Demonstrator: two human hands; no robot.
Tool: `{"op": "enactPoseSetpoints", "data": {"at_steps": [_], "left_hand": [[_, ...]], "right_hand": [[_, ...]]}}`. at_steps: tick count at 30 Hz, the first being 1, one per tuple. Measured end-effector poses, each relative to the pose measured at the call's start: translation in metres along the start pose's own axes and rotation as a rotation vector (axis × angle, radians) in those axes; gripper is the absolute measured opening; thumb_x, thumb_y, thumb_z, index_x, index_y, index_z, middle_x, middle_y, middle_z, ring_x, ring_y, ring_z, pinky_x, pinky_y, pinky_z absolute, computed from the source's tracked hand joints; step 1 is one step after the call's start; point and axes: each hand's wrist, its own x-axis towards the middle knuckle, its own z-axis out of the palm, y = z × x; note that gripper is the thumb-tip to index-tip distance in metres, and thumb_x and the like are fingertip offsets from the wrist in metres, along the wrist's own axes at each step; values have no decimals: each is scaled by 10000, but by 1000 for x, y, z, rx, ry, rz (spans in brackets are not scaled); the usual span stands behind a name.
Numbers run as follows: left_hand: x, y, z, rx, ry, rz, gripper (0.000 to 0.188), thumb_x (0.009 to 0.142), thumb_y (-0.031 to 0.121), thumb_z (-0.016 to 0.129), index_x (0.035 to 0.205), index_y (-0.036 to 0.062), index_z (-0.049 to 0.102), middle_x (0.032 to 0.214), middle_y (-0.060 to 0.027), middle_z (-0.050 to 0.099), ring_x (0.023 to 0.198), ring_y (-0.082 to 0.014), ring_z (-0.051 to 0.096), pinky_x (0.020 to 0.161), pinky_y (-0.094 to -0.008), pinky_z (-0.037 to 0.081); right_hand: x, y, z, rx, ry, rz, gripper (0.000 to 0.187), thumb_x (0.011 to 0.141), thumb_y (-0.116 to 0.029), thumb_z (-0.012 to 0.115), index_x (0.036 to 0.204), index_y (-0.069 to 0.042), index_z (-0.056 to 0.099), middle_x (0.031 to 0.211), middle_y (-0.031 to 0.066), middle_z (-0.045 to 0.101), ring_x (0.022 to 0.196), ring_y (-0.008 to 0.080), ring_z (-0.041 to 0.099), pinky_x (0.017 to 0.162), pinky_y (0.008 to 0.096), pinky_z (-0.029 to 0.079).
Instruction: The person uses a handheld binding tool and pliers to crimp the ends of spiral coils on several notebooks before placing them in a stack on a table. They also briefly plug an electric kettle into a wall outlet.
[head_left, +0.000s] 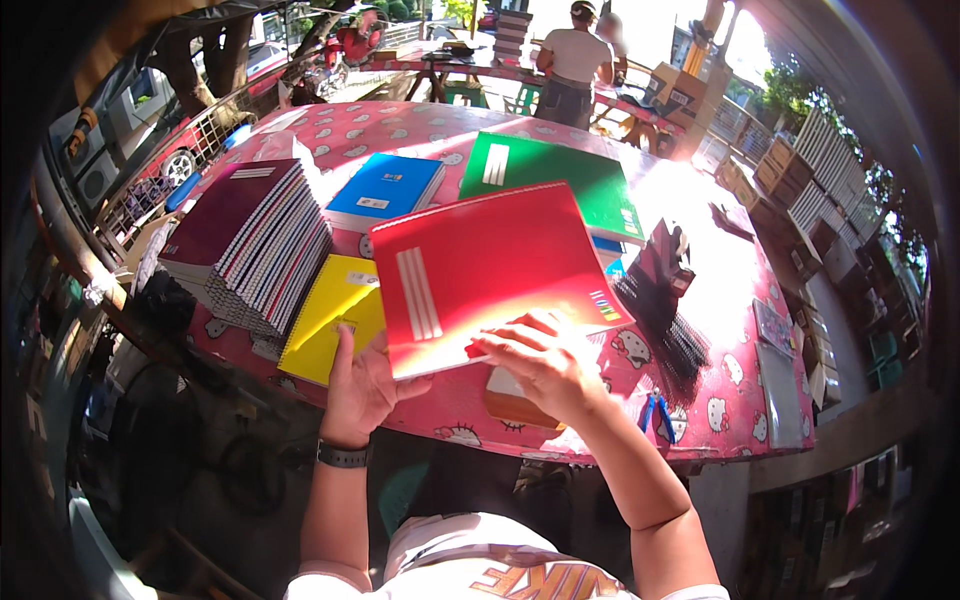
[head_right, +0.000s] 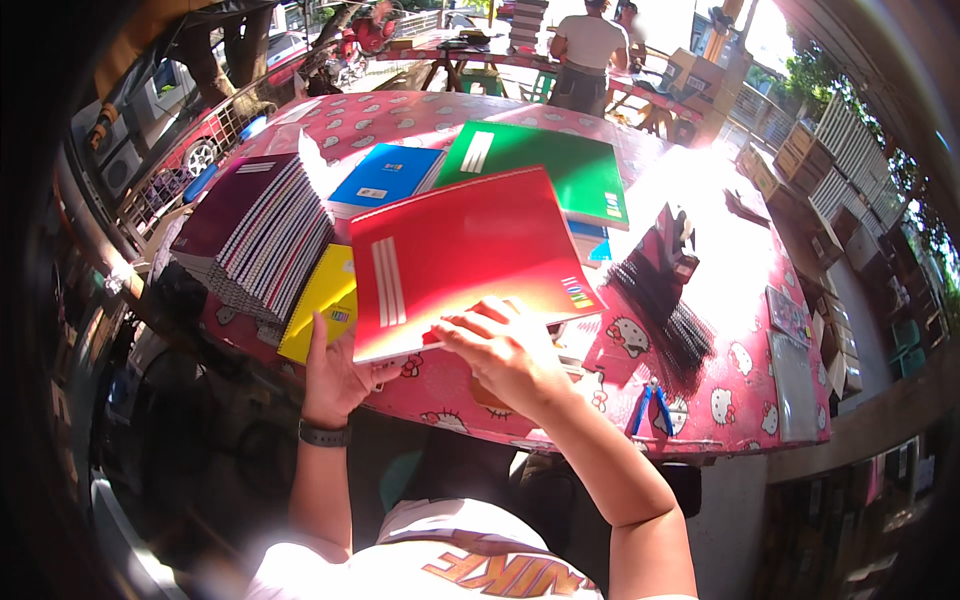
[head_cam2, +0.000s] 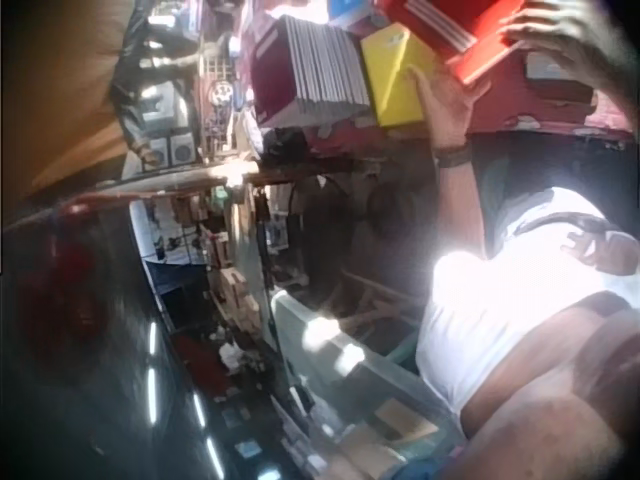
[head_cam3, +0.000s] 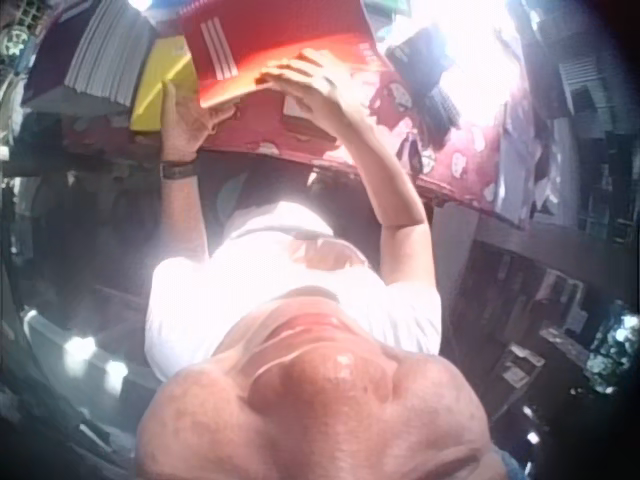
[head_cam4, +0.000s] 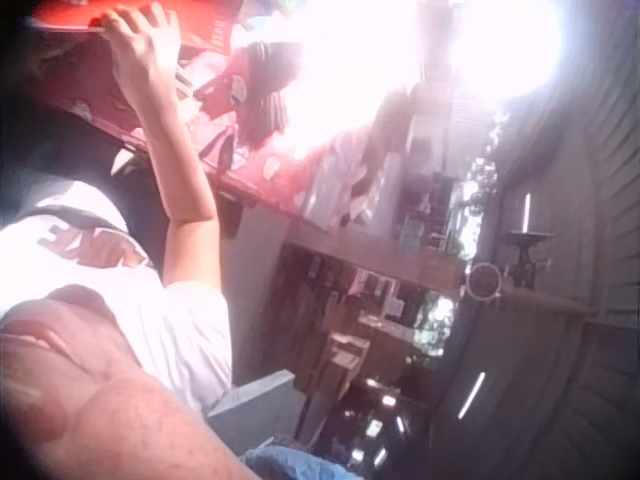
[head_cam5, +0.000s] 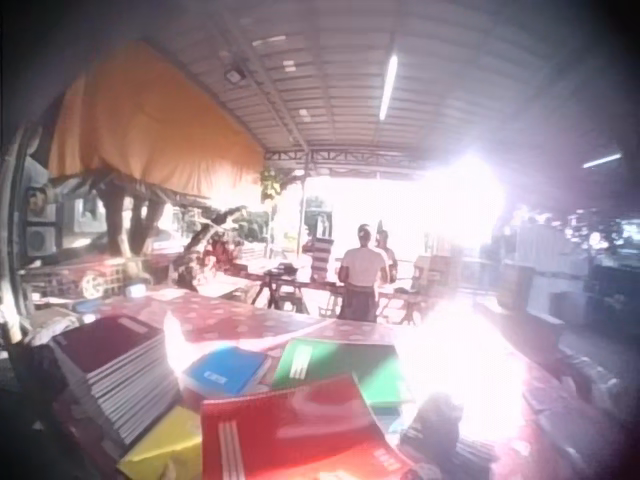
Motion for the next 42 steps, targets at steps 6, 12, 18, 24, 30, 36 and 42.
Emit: {"op": "enactPoseSetpoints", "data": {"at_steps": [6,12,18,24,30,36,42], "left_hand": [[27,-6,5,604,122,457,433,785,-103,520,1192,36,467,1124,-62,561,1016,-146,548,906,-313,422],[39,-14,32,789,-55,624,405,811,-22,577,1195,45,471,1081,-40,581,991,-113,539,883,-273,398],[90,-45,33,924,-213,394,340,846,25,567,1174,35,476,1067,-29,589,965,-79,530,835,-260,430],[102,-51,30,950,-295,345,306,833,21,586,1129,21,505,1026,-35,611,910,-77,547,805,-247,446],[93,-49,30,965,-254,303,300,822,-6,589,1114,13,521,1017,-44,613,907,-89,552,794,-245,448],[84,-41,12,1292,-378,550,287,793,5,615,1075,4,559,951,-70,635,869,-129,588,757,-265,462],[82,-48,25,1232,-164,385,193,813,64,624,986,2,565,904,-34,628,843,-98,573,743,-230,440]], "right_hand": [[-51,2,-4,118,145,152,318,711,-159,684,1019,-104,627,1084,41,601,1019,234,527,848,353,404],[-103,50,-40,897,493,759,438,731,-38,698,1141,-61,545,1024,41,606,924,125,567,820,299,455],[-172,80,-15,1034,642,808,180,760,34,642,917,-54,654,872,19,652,829,87,592,762,253,479],[-200,86,0,1101,760,869,182,749,60,639,890,-54,659,857,37,663,790,107,613,747,252,488],[-214,86,-1,1076,762,901,185,733,66,653,857,-71,670,839,37,669,764,112,619,743,266,490],[-201,71,-5,919,756,934,204,727,4,690,921,-20,632,911,28,632,841,103,563,728,262,475],[-213,67,8,750,515,1065,196,742,-27,687,922,-12,610,847,28,620,805,110,565,701,257,475]]}}
